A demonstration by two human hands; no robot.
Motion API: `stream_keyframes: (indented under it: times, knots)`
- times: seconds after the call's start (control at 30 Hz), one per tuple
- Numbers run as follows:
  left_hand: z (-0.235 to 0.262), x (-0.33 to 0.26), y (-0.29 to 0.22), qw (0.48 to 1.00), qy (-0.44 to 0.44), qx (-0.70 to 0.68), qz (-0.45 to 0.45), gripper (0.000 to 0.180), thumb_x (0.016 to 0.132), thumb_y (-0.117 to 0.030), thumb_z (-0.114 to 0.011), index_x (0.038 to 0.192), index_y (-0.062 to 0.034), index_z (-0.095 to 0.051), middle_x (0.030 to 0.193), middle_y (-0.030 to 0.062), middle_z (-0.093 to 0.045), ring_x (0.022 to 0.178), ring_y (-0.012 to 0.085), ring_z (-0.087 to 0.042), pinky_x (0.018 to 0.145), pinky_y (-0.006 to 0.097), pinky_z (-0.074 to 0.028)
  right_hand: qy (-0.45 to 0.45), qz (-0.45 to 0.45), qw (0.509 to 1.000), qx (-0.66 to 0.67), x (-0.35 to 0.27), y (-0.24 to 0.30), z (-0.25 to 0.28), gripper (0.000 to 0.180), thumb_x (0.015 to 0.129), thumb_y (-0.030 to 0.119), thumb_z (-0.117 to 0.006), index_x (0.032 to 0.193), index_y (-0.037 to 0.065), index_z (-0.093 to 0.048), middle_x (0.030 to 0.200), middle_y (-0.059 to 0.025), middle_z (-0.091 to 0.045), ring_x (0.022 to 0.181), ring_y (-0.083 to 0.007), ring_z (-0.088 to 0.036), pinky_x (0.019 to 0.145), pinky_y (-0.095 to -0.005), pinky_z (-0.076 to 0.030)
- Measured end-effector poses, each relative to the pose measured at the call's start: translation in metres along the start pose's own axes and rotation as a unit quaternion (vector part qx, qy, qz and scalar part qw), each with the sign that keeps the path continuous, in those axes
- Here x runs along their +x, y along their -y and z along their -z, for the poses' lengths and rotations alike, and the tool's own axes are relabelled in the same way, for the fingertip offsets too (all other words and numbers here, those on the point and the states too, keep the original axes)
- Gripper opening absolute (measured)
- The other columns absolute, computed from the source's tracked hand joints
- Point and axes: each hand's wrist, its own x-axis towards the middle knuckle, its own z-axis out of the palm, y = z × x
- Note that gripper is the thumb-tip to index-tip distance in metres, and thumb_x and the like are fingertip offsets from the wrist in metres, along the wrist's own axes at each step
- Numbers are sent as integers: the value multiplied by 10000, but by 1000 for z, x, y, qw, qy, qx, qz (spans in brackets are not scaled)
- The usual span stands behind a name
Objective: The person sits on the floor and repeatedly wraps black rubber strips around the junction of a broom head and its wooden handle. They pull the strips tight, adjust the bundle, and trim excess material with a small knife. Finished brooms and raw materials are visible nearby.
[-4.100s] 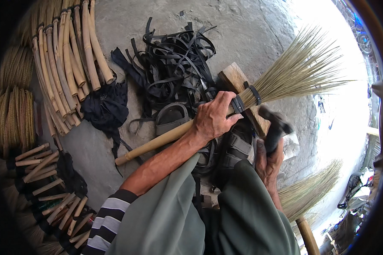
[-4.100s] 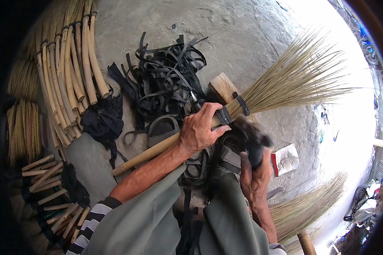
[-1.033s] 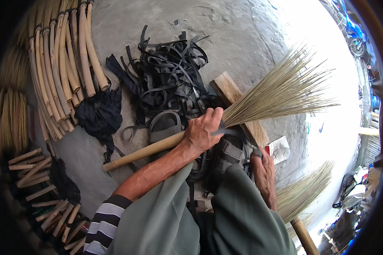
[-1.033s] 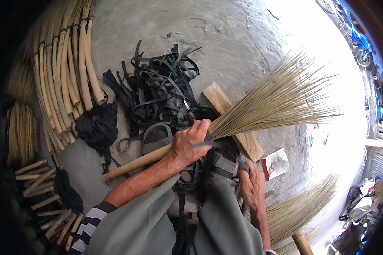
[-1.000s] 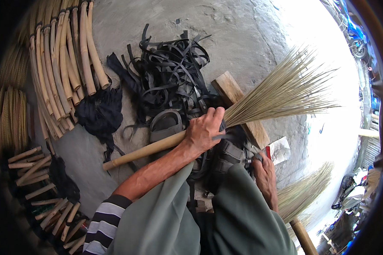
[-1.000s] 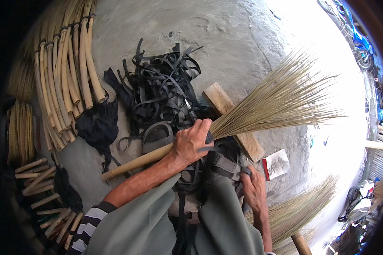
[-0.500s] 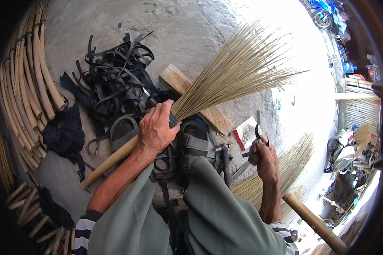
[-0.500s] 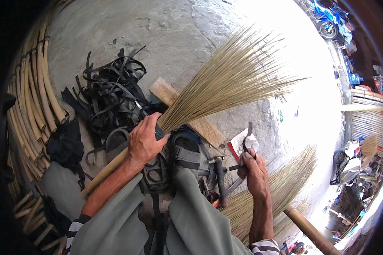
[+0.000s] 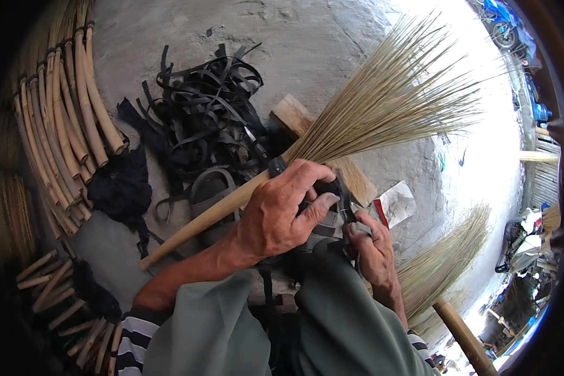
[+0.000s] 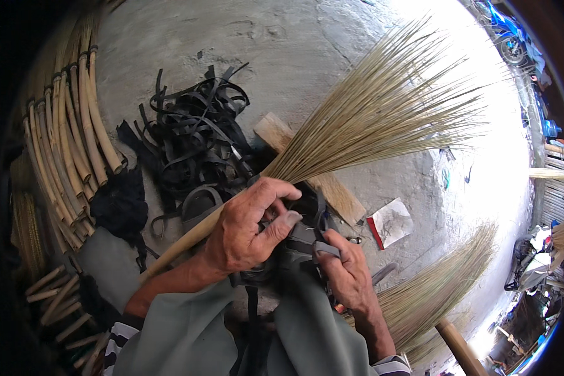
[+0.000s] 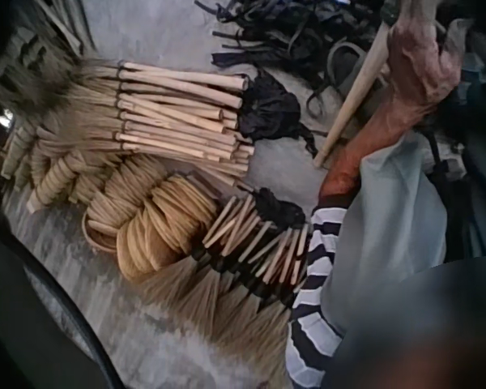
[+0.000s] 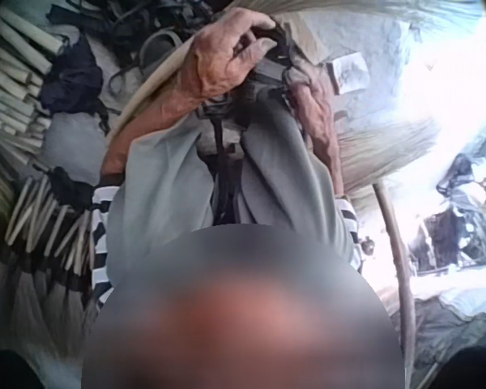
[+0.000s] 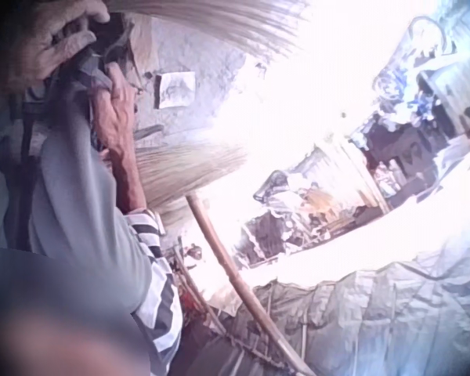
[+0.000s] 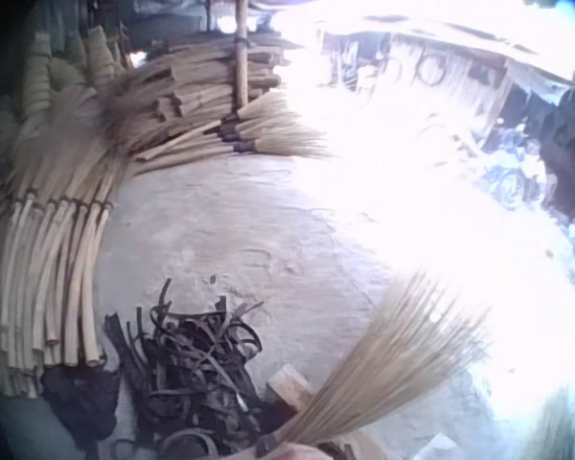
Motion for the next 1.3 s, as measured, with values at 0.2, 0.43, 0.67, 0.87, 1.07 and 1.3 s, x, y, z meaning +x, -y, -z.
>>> stream_keyframes:
  times: [0.2,0.43,0.67,0.87,1.07,1.3]
  knots:
    - [9,0,22,994,71,-21,-84,357,1015,-27,-635,1358,-12,-733,1283,192,-765,1240,401,-691,1120,492,-537,37,31,997,-59,7,20,-12,205,1044,201,-606,1080,-1,-607,835,-177,-591,759,-275,-564,735,-423,-487]
    - [9,-17,37,933,153,-278,167,290,1149,-168,-649,1367,3,-734,1169,49,-773,1072,105,-691,1007,289,-548,12,8,997,-75,20,14,-12,197,1081,196,-586,1067,1,-607,799,-165,-596,744,-277,-558,727,-427,-489]
    - [4,-21,52,885,123,-396,211,271,1139,-198,-694,1305,13,-729,1084,0,-749,1022,78,-689,940,264,-581,-8,41,993,-107,28,6,-22,228,1114,222,-572,1072,1,-606,800,-165,-587,742,-275,-538,725,-431,-486]
    - [12,-21,39,991,47,-78,98,130,1056,-107,-763,1169,-42,-760,985,44,-745,921,154,-734,811,346,-577,-3,30,989,-142,36,-12,-18,232,1111,225,-624,1118,-7,-619,870,-207,-625,796,-361,-610,777,-474,-516]
    - [15,-17,27,985,-69,116,-107,142,933,-16,-758,1066,-49,-722,949,135,-723,860,400,-716,795,488,-577,-139,157,918,-336,29,-15,-27,460,947,40,-778,1401,37,-701,1389,-229,-610,1208,-439,-643,965,-486,-587]
    - [15,-18,25,967,-37,205,-148,315,836,-8,-822,1141,-74,-784,964,105,-724,856,347,-723,752,450,-546,-183,259,916,-247,30,19,-32,410,909,-66,-745,1312,8,-743,1419,-182,-631,1285,-378,-641,1070,-460,-558]
